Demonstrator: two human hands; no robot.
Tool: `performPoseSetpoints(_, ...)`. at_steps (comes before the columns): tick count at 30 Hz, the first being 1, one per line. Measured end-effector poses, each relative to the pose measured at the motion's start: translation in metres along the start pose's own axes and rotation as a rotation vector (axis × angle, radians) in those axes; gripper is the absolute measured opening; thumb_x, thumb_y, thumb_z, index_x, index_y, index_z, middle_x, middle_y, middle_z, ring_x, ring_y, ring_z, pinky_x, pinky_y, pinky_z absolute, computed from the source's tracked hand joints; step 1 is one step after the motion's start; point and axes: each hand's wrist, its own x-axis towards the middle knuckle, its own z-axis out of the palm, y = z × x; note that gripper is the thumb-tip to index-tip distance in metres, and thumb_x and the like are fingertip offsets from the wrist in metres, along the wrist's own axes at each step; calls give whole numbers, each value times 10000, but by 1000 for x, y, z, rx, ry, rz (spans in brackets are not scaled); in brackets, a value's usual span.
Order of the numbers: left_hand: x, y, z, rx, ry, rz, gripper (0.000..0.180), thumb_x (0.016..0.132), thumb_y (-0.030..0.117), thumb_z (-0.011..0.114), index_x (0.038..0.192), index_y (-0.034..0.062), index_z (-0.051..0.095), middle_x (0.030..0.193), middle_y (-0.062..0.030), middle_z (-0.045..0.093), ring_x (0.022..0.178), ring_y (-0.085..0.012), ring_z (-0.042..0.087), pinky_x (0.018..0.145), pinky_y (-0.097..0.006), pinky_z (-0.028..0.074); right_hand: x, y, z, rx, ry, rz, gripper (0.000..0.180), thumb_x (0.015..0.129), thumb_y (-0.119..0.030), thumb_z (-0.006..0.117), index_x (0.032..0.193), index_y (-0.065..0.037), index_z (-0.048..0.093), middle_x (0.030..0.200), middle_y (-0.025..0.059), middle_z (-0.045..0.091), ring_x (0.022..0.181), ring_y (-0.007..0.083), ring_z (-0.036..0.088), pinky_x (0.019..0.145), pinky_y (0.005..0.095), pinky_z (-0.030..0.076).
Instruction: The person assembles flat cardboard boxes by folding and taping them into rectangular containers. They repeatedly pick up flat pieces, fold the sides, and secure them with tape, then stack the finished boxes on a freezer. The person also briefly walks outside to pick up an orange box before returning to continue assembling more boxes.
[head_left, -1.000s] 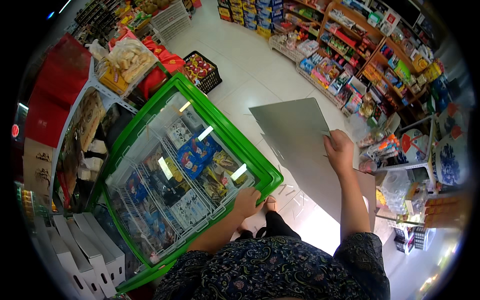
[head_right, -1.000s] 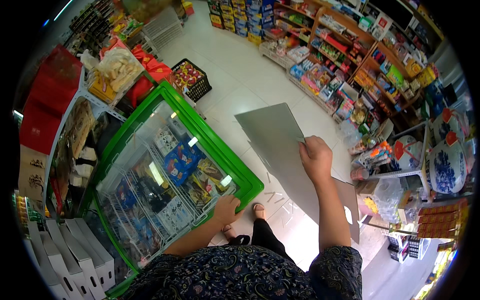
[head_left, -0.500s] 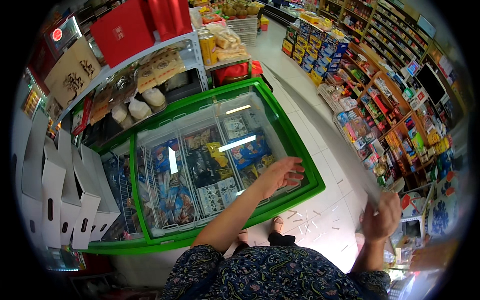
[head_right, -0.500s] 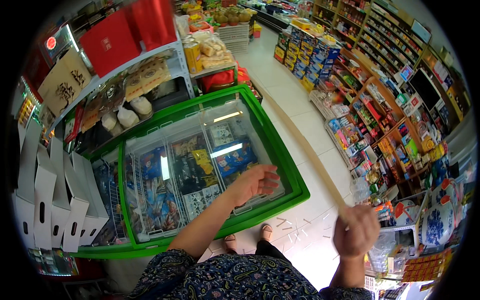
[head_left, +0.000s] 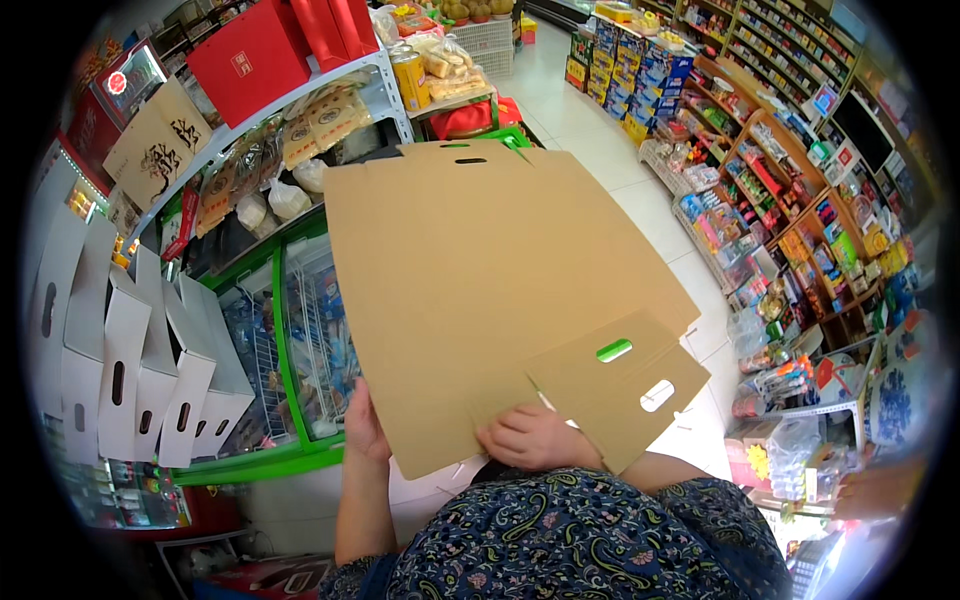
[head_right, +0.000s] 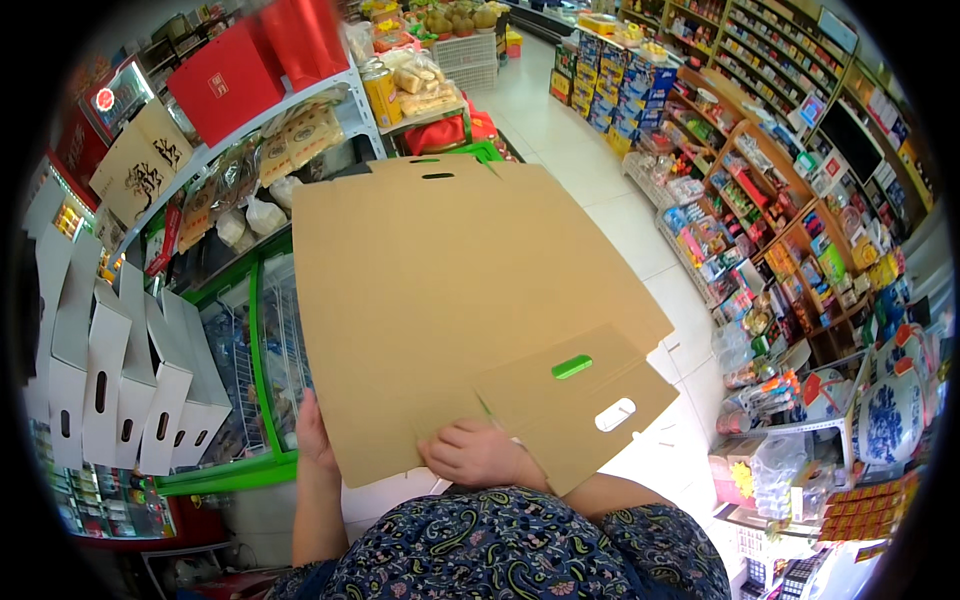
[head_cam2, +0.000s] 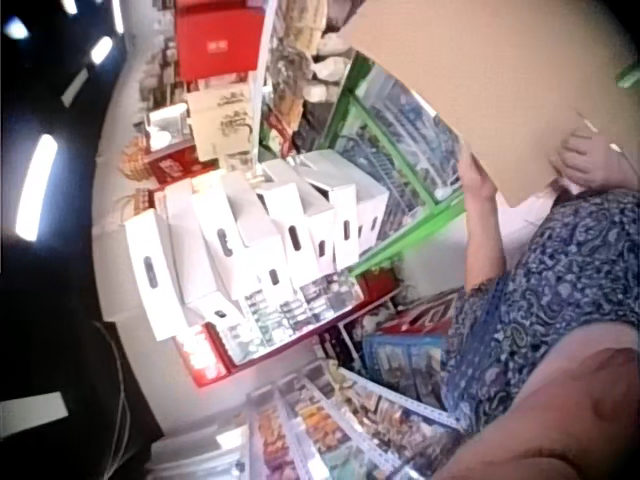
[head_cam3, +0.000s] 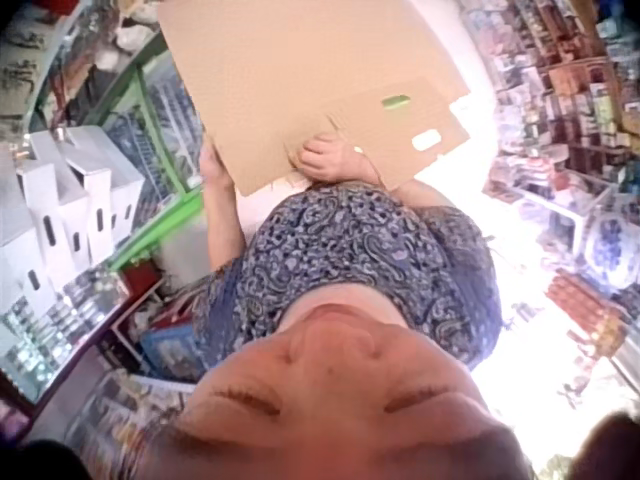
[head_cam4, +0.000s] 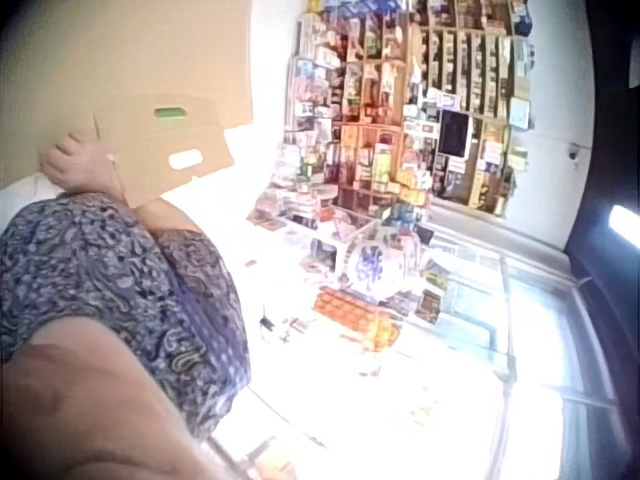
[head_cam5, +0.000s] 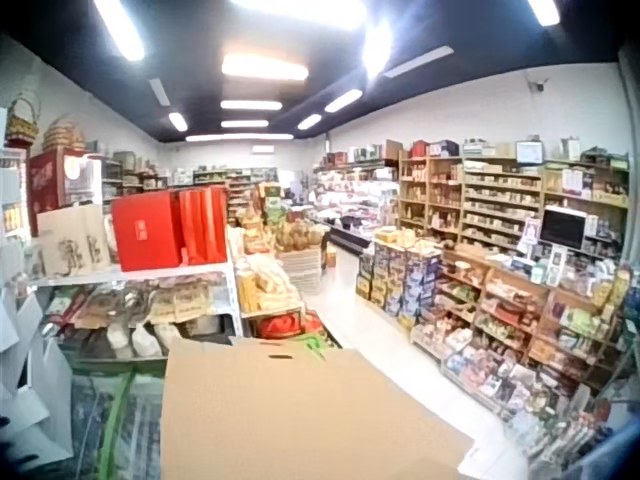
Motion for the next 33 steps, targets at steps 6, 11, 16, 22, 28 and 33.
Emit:
performPoseSetpoints(6, -5, -22, -54, 278, 193, -51, 419, 900, 96, 625, 1286, -12, 501, 1187, -164, 624, 1033, -297, 653, 861, -419, 560, -25, -26, 35, 244, -70, 162, 338, 769, -140, 617, 1089, -30, 617, 1008, 75, 599, 942, 195, 594, 806, 318, 494)
performPoseSetpoints(11, 4, -35, -130, 287, 203, -83, 441, 889, 82, 637, 1298, 1, 492, 1202, -161, 620, 1050, -298, 648, 889, -436, 552, -64, -80, 77, 1163, -76, 521, 368, 948, -177, 567, 1277, -14, 539, 1179, 107, 564, 1113, 225, 526, 983, 341, 424)
performPoseSetpoints(16, 5, -50, -197, 348, 266, -132, 498, 894, 102, 644, 1350, 28, 457, 1272, -149, 592, 1126, -301, 617, 919, -471, 539, -89, -92, 77, 2173, -638, 699, 420, 1017, -266, 515, 1375, -47, 497, 1237, 75, 559, 1189, 165, 506, 1053, 335, 369)
performPoseSetpoints(22, -2, -44, -230, 331, 452, -162, 457, 911, 66, 615, 1343, 64, 467, 1256, -109, 606, 1120, -282, 615, 927, -471, 531, -81, 6, 11, 1382, -370, 822, 400, 974, -232, 581, 1337, -71, 535, 1303, 54, 574, 1210, 178, 524, 1029, 345, 412)
performPoseSetpoints(28, -41, -6, -301, 338, 515, -195, 559, 876, 78, 638, 1394, 91, 425, 1311, -132, 571, 1166, -318, 591, 950, -529, 509, -197, 214, 10, -196, 18, 1172, 572, 763, -251, 770, 1223, 27, 573, 1183, 208, 603, 1059, 336, 600, 901, 400, 493)
performPoseSetpoints(33, -24, 11, -284, 450, 600, -180, 528, 872, 48, 636, 1365, 55, 446, 1256, -133, 604, 1100, -308, 621, 918, -513, 519, -223, 284, 15, -218, -361, 1640, 757, 644, -395, 831, 1175, 73, 562, 1168, 225, 632, 1060, 342, 629, 865, 414, 530)
